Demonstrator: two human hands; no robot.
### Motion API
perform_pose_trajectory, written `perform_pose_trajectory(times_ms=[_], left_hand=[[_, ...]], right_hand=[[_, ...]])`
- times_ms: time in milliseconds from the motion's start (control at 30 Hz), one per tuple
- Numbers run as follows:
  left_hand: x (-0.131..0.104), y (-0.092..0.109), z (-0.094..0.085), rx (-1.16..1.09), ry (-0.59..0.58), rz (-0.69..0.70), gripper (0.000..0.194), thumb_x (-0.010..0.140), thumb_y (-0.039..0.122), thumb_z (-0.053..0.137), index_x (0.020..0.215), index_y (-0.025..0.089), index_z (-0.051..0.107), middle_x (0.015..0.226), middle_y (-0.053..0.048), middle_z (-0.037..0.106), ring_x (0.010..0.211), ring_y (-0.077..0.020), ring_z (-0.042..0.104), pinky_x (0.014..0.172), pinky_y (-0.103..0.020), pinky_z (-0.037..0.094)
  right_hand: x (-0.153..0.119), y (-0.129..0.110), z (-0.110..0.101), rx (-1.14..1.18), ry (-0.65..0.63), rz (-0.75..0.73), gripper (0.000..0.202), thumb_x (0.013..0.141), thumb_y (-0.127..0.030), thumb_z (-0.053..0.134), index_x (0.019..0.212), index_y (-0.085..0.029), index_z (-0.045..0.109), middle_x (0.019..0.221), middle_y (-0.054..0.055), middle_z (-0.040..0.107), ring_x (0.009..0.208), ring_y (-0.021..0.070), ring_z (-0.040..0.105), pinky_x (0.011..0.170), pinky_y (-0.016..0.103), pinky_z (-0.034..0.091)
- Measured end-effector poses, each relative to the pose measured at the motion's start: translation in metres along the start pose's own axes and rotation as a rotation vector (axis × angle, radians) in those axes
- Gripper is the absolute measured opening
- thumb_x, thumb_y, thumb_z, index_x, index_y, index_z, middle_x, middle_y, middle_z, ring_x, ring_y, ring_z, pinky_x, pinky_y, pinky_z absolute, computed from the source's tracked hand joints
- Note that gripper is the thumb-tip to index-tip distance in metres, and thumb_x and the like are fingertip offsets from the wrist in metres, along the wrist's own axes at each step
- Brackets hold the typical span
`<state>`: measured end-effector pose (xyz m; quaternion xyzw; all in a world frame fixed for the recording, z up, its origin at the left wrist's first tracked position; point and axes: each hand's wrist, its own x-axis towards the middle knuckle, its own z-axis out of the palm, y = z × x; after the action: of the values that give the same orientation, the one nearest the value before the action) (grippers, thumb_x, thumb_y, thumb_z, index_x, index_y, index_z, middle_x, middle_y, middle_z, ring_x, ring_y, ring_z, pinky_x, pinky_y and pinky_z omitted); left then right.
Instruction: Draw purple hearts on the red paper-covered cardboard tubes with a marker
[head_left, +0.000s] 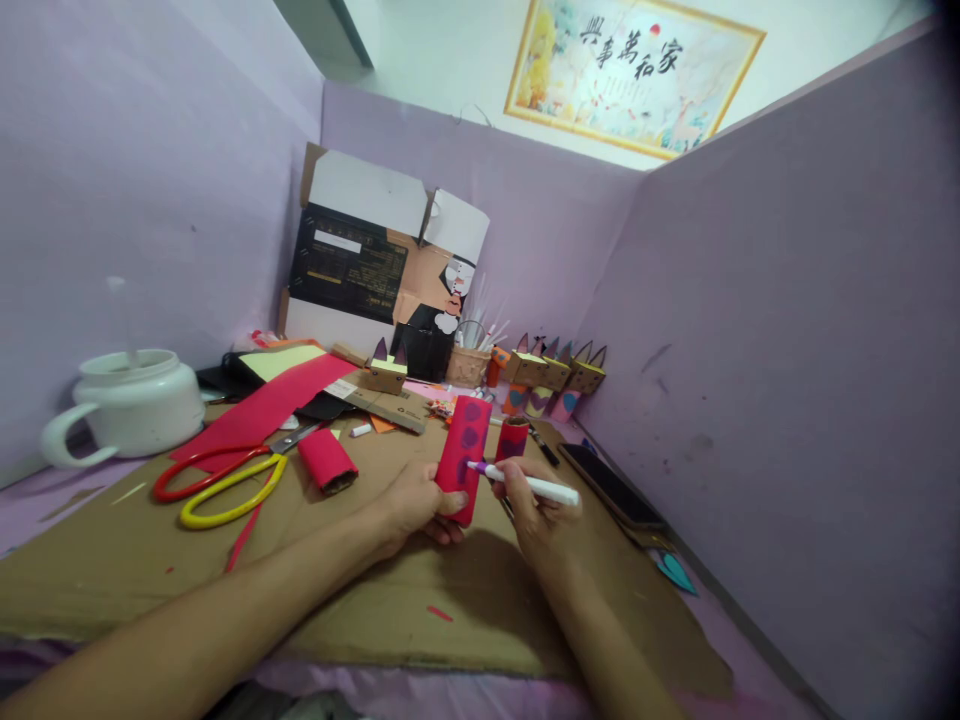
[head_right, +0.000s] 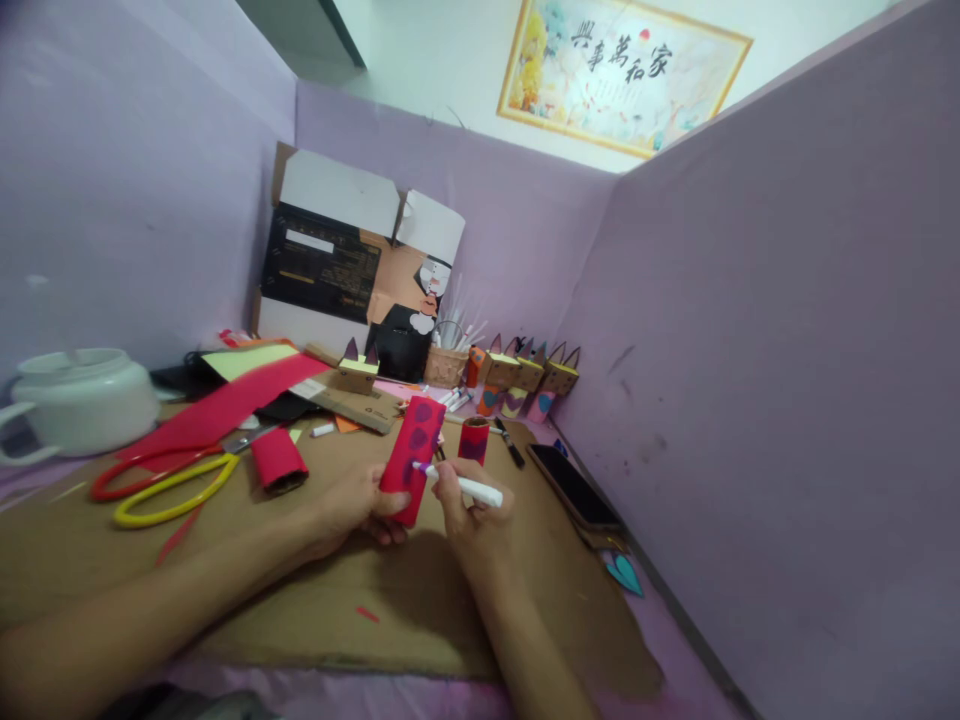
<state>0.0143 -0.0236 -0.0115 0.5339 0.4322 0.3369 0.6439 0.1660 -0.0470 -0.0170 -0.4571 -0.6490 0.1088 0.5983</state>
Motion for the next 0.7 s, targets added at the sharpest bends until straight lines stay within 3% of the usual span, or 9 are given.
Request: perform_pose_trajectory(times_ms=[267,467,700], left_hand=[[-0.0015,0.0002,-0.0008,-0.023,-0.02,0.016,0.035,0.056,0.033,0.067,0.081,0.015,0.05,0.058,0.0,0.061,0.046,-0.0116,0.057,0.045,-0.021,0.041],[0.0011,0.0003,-0.0034,-0.082,-0.021,-0.027,0.039,0.055,0.036,0.07,0.078,0.015,0.048,0.059,-0.002,0.061,0.045,-0.0113,0.057,0.044,-0.021,0.041],[0.0008,-0.0006,-0.0035,-0.079,-0.032,-0.018,0.034,0.058,0.033,0.069,0.077,0.014,0.049,0.06,-0.003,0.062,0.046,-0.0113,0.057,0.044,-0.02,0.039]], right_hand=[[-0.0002,0.0038,0.002,0.032,0.007,-0.014,0.026,0.082,-0.035,0.052,0.069,-0.016,0.064,0.054,0.0,0.059,0.048,0.0118,0.054,0.045,0.021,0.04],[0.0037,-0.0009,-0.0012,0.105,0.158,0.026,0.026,0.084,-0.034,0.05,0.07,-0.015,0.062,0.052,0.0,0.059,0.048,0.0125,0.055,0.047,0.023,0.042],[0.0026,0.0043,0.0012,0.051,0.106,0.024,0.026,0.083,-0.035,0.051,0.07,-0.015,0.062,0.053,0.0,0.059,0.049,0.0131,0.056,0.047,0.023,0.042]])
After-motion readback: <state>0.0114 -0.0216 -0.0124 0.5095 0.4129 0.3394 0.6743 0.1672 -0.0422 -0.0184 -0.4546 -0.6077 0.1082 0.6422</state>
